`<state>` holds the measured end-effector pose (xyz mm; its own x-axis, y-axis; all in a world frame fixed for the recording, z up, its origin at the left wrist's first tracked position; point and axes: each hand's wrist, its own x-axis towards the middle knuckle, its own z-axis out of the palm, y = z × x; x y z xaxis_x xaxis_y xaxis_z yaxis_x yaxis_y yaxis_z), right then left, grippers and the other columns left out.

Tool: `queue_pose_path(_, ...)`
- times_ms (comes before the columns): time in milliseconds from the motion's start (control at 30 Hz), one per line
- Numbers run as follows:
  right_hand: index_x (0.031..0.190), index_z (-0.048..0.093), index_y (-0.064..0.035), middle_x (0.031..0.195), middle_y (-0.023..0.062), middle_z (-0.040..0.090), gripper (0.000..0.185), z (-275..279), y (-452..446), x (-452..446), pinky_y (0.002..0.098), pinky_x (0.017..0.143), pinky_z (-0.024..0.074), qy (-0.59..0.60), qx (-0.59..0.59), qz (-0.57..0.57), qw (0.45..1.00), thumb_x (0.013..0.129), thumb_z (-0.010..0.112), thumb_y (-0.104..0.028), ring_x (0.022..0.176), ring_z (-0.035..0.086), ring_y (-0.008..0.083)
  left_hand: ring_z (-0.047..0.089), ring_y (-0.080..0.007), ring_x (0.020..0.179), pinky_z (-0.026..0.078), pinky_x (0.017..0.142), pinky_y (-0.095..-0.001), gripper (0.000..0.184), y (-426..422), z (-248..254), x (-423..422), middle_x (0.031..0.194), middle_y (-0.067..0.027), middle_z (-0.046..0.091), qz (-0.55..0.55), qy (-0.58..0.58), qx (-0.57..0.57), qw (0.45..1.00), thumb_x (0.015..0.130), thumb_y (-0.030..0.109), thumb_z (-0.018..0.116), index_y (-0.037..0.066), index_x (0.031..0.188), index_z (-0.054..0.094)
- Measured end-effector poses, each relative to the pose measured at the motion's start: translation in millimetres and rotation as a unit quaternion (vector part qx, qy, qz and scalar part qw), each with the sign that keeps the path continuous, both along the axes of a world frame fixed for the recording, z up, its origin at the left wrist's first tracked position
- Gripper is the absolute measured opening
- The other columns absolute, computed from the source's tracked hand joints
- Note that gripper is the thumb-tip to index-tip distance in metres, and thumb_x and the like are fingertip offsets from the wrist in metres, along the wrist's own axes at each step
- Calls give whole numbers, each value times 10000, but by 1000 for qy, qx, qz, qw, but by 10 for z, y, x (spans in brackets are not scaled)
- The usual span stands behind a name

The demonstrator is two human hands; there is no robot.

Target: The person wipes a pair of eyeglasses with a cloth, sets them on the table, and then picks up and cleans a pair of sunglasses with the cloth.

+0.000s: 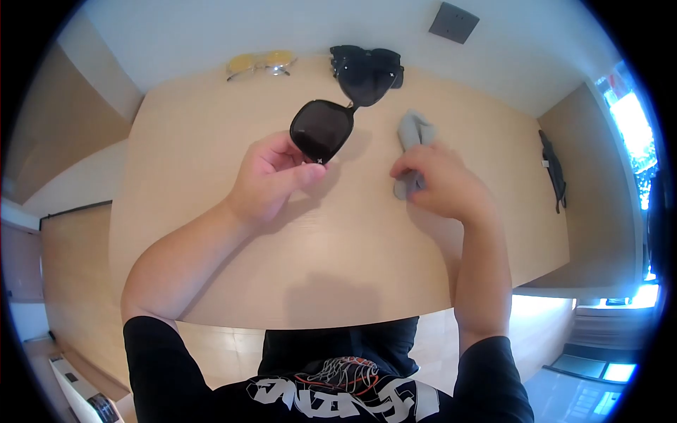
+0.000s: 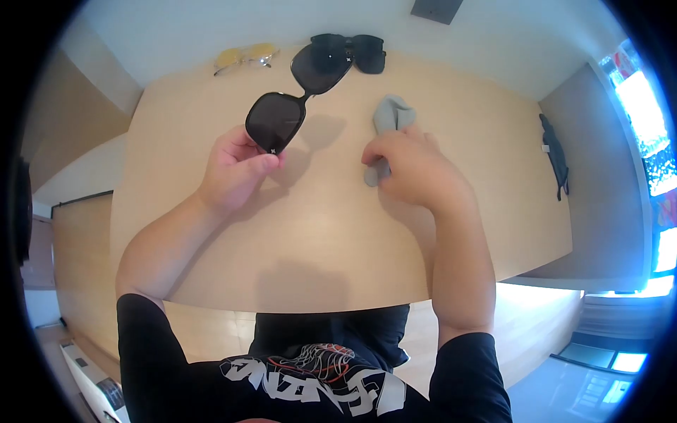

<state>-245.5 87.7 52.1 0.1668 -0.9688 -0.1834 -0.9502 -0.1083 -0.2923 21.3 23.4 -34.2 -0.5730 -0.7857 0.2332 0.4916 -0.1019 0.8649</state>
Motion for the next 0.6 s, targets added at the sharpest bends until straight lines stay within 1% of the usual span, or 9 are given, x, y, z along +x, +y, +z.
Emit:
queue_pose_path(67, 992, 685, -116, 1004, 82, 657, 317, -12, -16, 42, 399, 908, 453, 35, 12, -51, 998, 710, 616, 13, 1067, 505, 305, 585, -109, 918, 480, 819, -286, 233, -6, -17, -16, 991, -20, 640, -3, -6, -16, 1000, 841, 2, 680, 32, 1065, 625)
queue_pose_path(167, 950, 672, -112, 957, 55, 656, 263, -114, -104, -49, 387, 892, 458, 27, -32, -4, 999, 716, 638, 2, 1051, 502, 293, 574, -101, 923, 472, 825, -287, 216, 8, -67, -28, 1003, -15, 633, -2, -1, -39, 999, 855, 11, 674, 33, 1063, 621)
queue_pose_path(267, 860, 621, -89, 924, 33, 646, 159, -41, -103, 42, 374, 860, 461, -73, -96, 49, 991, 725, 665, -19, 1040, 492, 262, 562, -94, 931, 461, 833, -285, 202, 33, -78, -27, 1006, -12, 624, 6, 9, -42, 999, 862, 10, 665, 29, 1056, 612)
queue_pose_path(300, 826, 586, -83, 903, 30, 640, 159, -33, -105, 82, 364, 824, 465, -117, -126, 80, 982, 716, 677, -15, 1020, 499, 251, 559, -94, 934, 458, 836, -283, 200, 30, -77, -20, 1003, -11, 622, 7, 4, -41, 999, 862, 9, 663, 27, 1053, 609)
queue_pose_path(367, 759, 515, -71, 861, 25, 629, 207, -26, -116, 166, 344, 752, 473, -203, -184, 141, 951, 699, 701, -7, 979, 513, 230, 560, -103, 936, 460, 833, -283, 211, 22, -95, -22, 1003, -21, 616, 8, 5, -41, 999, 863, 6, 656, 28, 1065, 599)
queue_pose_path(433, 729, 463, -74, 828, 28, 623, 266, -69, -137, 190, 318, 684, 464, -248, -217, 173, 928, 709, 713, 14, 876, 545, 217, 568, -124, 935, 472, 823, -284, 238, 12, -142, -27, 1011, -41, 611, 10, 18, -44, 999, 864, 3, 646, 34, 1092, 586)
queue_pose_path(467, 714, 437, -75, 812, 30, 621, 299, -98, -144, 196, 306, 651, 459, -270, -233, 188, 915, 713, 719, 25, 824, 561, 210, 562, -120, 930, 466, 815, -278, 228, 15, -143, -28, 1007, -39, 608, 12, 25, -47, 999, 868, 10, 639, 35, 1088, 586)
queue_pose_path(567, 708, 413, -79, 746, 24, 591, 324, -186, -90, 224, 261, 590, 429, -351, -233, 150, 894, 786, 707, 34, 667, 560, 163, 546, -108, 909, 447, 790, -265, 203, 41, -131, -23, 998, -35, 601, 14, 31, -54, 998, 880, 30, 618, 37, 1081, 585)
queue_pose_path(600, 720, 414, -79, 738, 22, 584, 310, -216, -59, 226, 256, 590, 428, -385, -225, 130, 885, 812, 689, 30, 653, 555, 147, 541, -106, 900, 440, 782, -262, 200, 55, -124, -4, 996, -34, 599, 16, 23, -56, 998, 884, 35, 611, 35, 1081, 584)
